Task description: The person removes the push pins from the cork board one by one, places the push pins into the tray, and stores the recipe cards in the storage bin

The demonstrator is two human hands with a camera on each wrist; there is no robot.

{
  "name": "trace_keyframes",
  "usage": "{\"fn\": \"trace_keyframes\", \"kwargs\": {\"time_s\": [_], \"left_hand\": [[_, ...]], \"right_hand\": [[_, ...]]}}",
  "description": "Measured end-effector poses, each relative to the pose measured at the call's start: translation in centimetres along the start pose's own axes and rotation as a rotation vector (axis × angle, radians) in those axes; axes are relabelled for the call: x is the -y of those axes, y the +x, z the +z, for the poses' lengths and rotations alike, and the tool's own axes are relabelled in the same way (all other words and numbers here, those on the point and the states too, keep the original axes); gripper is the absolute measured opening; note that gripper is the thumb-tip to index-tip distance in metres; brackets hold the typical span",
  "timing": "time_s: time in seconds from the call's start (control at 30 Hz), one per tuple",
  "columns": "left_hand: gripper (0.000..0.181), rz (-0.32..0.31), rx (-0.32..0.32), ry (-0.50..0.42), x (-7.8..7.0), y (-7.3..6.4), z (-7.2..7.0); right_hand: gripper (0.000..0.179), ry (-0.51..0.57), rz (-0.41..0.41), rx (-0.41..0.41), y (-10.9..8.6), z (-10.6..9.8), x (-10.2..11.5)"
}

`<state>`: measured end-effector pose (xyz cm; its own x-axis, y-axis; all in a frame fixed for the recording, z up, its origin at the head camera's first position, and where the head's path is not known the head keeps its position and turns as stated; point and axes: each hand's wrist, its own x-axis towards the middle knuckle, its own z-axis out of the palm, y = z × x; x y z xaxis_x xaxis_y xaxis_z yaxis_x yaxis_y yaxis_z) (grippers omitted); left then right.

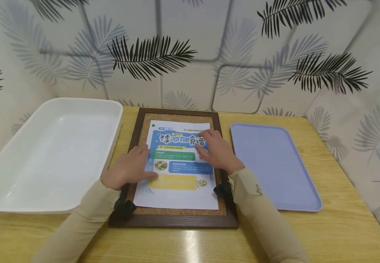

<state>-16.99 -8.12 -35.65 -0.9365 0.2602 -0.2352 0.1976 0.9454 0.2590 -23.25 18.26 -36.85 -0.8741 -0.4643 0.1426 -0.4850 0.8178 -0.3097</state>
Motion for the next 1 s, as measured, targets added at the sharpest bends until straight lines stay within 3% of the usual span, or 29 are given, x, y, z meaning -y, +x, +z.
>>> {"fn": "trace_keyframes", "kwargs": {"time_s": [0.4,0.8,1.0], "left_hand": [[0.088,-0.002,0.0,0.029,0.2,0.5,0.5],[0.089,0.0,0.016,0.039,0.1,0.8,0.5],[0.09,-0.006,0.029,0.054,0.2,0.9,0.6]], "right_hand": [[0.04,0.042,0.002,0.087,2.2,1.2,1.6],[0.033,0.166,-0.074,0.113,5.0,2.8,2.5],[0.031,0.229,-0.063,0.142,6.8,3.7,3.2]]}}
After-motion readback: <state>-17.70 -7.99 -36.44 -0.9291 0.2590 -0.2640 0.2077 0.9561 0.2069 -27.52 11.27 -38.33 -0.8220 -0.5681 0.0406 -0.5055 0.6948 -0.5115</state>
